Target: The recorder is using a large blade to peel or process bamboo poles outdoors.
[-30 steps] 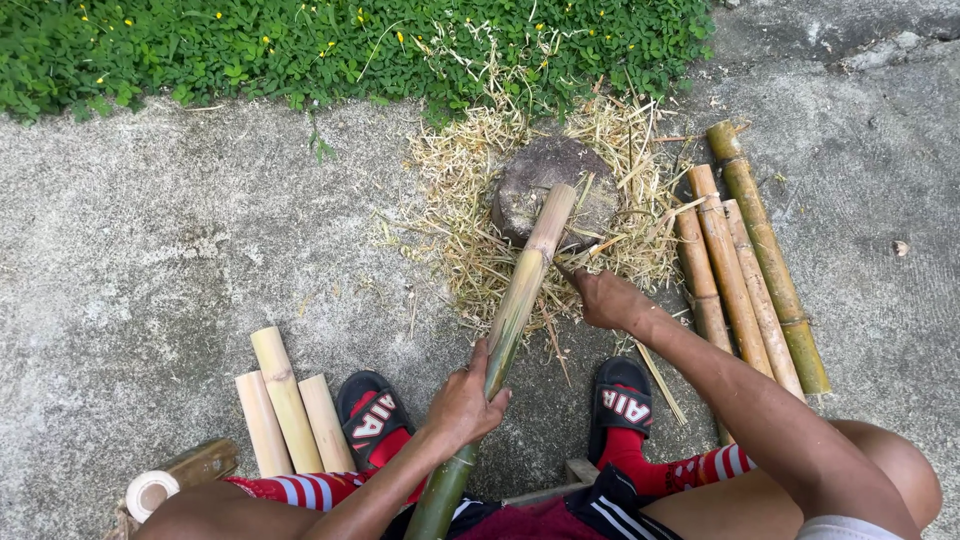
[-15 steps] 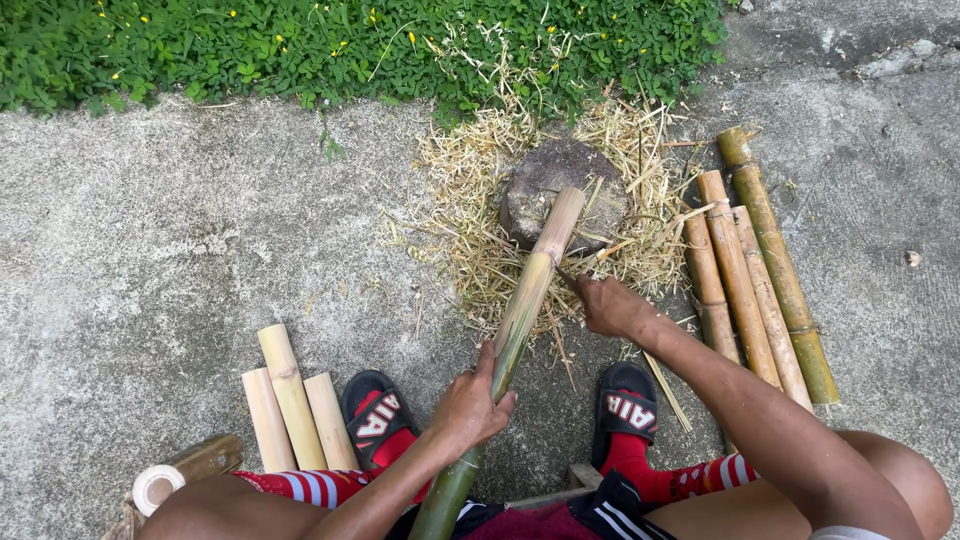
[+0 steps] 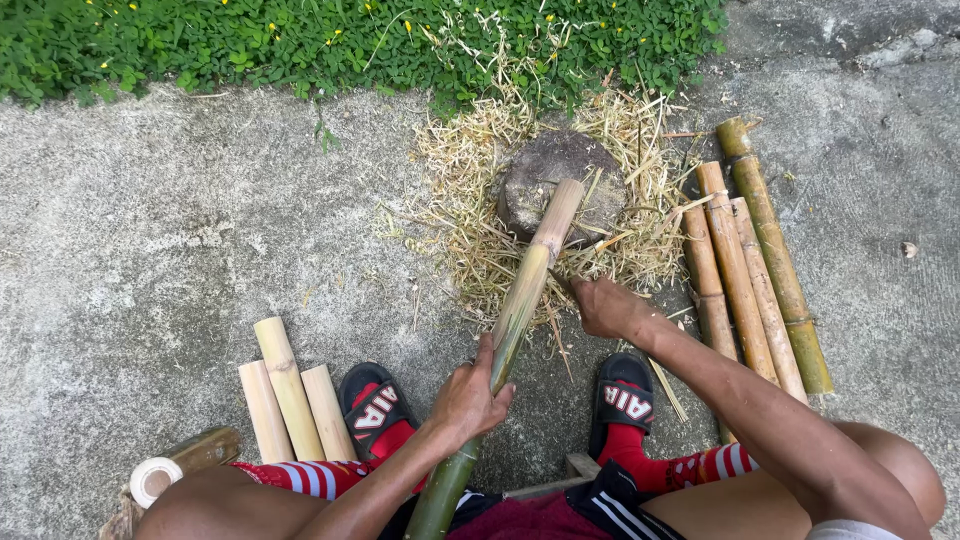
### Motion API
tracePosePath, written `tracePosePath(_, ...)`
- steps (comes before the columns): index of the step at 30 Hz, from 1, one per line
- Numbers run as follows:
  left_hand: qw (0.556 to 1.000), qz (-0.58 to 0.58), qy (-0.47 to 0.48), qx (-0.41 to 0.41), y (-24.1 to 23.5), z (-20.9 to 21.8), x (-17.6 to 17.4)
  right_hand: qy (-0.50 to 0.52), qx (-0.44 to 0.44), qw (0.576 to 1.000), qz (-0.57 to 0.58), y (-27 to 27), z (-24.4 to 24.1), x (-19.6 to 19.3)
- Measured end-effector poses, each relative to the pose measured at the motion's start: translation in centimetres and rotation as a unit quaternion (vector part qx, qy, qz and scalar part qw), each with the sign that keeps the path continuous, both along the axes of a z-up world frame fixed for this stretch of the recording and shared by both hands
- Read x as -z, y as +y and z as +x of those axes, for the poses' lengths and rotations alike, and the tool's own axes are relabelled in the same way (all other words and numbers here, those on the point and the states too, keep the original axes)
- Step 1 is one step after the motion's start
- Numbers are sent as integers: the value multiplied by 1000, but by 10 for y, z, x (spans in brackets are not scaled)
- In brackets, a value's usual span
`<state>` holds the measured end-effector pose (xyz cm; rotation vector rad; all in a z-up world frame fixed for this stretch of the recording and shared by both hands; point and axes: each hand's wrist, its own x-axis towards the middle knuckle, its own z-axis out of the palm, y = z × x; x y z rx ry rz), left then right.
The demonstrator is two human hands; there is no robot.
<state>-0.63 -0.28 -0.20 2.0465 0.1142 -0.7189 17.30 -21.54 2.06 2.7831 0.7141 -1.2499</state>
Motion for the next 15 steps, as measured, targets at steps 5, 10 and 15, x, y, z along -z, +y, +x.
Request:
tracePosePath(5, 999, 34, -32, 14, -1, -1, 1, -3, 21, 1000, -4, -8, 14, 20)
tracePosePath(10, 999, 46, -5, 17, -2, 2, -4, -14, 22, 1000, 9, -10, 16, 26)
tracePosePath(15, 999, 52, -3, 16, -2, 7, -14, -4, 24, 1000, 6, 0, 11, 3)
